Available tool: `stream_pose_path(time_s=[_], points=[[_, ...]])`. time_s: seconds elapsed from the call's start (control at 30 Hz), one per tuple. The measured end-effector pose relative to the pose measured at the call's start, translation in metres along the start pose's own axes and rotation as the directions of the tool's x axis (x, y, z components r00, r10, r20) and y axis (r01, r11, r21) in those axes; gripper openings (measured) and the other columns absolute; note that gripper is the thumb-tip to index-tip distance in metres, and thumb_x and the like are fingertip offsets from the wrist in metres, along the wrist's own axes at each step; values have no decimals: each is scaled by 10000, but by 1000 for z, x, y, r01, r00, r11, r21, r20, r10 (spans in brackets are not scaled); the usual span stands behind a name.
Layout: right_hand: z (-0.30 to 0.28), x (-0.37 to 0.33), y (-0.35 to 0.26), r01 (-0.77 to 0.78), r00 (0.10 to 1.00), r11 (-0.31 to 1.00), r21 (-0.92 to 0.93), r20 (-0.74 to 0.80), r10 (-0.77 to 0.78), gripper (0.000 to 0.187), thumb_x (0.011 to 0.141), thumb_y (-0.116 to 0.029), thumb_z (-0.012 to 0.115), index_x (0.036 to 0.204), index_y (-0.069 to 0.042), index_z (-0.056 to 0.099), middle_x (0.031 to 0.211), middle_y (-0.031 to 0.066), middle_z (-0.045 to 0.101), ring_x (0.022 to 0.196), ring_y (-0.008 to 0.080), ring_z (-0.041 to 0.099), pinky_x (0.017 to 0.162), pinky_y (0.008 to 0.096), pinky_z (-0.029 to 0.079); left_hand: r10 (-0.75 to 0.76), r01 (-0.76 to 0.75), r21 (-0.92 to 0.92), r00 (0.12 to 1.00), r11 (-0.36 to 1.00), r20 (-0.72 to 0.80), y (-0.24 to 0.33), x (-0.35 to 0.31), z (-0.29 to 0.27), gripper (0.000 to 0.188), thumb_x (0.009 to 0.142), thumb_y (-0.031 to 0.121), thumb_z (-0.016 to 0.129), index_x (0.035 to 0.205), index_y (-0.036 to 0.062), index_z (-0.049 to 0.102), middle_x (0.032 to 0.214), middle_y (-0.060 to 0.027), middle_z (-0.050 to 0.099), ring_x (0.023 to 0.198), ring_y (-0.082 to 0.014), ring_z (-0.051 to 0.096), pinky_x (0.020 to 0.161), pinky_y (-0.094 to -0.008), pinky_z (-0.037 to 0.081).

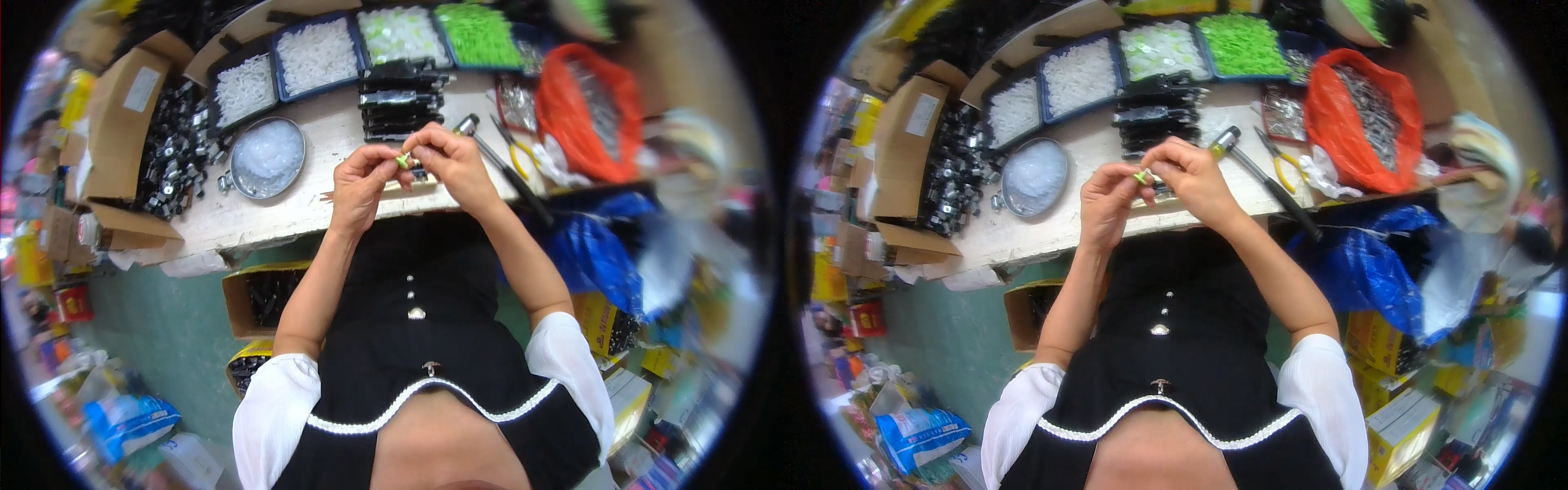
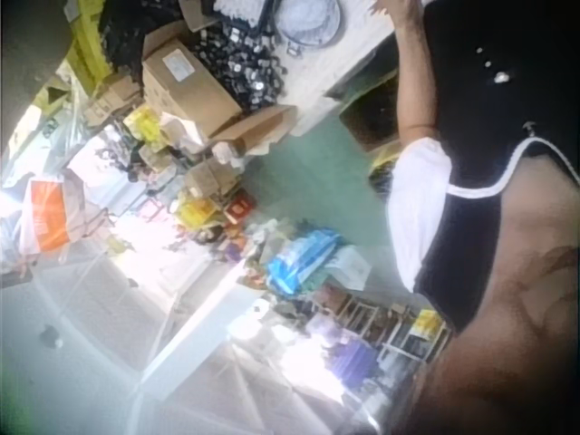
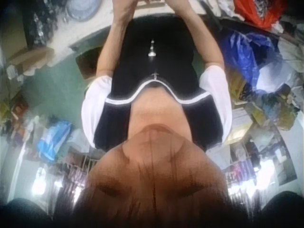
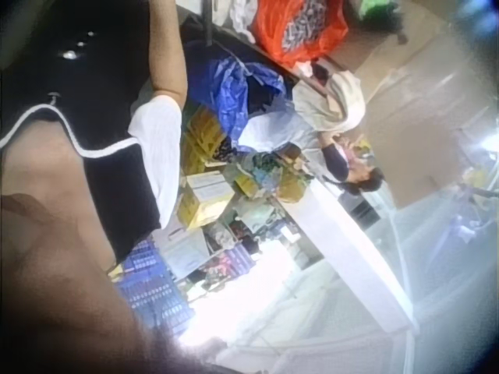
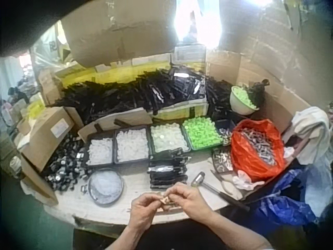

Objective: The person assembles small lock mechanisms at a cluttered workbench. They repeatedly pick up lock bodies and small components, insert them into a wooden jig, and use a hammer to tap the parts into place. The person handles the components one at a time, moving them between trays and the jig throughout the process.

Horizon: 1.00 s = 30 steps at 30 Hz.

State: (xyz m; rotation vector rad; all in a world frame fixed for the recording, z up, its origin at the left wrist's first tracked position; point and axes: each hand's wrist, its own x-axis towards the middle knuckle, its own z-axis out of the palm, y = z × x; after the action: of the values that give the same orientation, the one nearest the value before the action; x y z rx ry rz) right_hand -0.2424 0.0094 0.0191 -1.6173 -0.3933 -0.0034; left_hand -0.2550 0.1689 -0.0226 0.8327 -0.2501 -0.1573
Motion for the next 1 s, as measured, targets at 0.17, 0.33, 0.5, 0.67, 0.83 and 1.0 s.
stream_pose_path(time_s=[0.17,0.33,0.5,0.67,0.83,1.0], points=[[10,-2,-1,255,956,909,-329,-53,-287,58,799,3,589,849,24,609,811,99,565,703,222,586,597,283,460,89,-79,131,993,988,-76,-7,-2,-1,107,865,21,579,968,-2,603,874,-99,640,727,-158,631,660,-278,530],[11,-11,-12,208,960,876,-436,-79,-267,73,771,-2,629,838,14,607,805,102,568,723,228,604,607,308,479,127,-107,137,981,985,-147,-9,-4,-2,106,859,6,581,962,-6,604,863,-85,640,724,-143,626,671,-257,523],[18,-14,2,272,938,830,-487,-57,-341,96,747,-6,646,836,-4,610,799,97,571,694,240,598,579,318,478,145,-104,248,977,963,-153,-10,-8,-2,115,851,-9,581,965,-15,597,898,-101,641,747,-167,620,678,-283,516],[21,-14,4,314,919,785,-534,-39,-393,104,732,-1,650,828,-17,611,791,89,576,678,243,595,573,322,478,150,-109,289,981,951,-124,-4,-14,-5,141,835,-18,597,976,-20,601,924,-108,638,763,-169,622,696,-277,516],[24,-14,4,316,921,793,-521,-32,-388,108,729,-9,658,827,-22,615,783,87,577,670,241,596,570,317,479,178,-133,301,976,944,-126,-3,-17,-6,190,815,-7,637,1003,-9,609,892,-81,648,766,-134,622,707,-239,509],[24,-12,4,316,924,788,-529,-17,-382,109,729,-8,657,828,-22,613,791,87,580,680,243,597,574,318,480,191,-143,344,975,928,-110,0,-17,-10,181,818,2,637,997,-5,613,900,-67,647,797,-127,617,710,-235,506]])
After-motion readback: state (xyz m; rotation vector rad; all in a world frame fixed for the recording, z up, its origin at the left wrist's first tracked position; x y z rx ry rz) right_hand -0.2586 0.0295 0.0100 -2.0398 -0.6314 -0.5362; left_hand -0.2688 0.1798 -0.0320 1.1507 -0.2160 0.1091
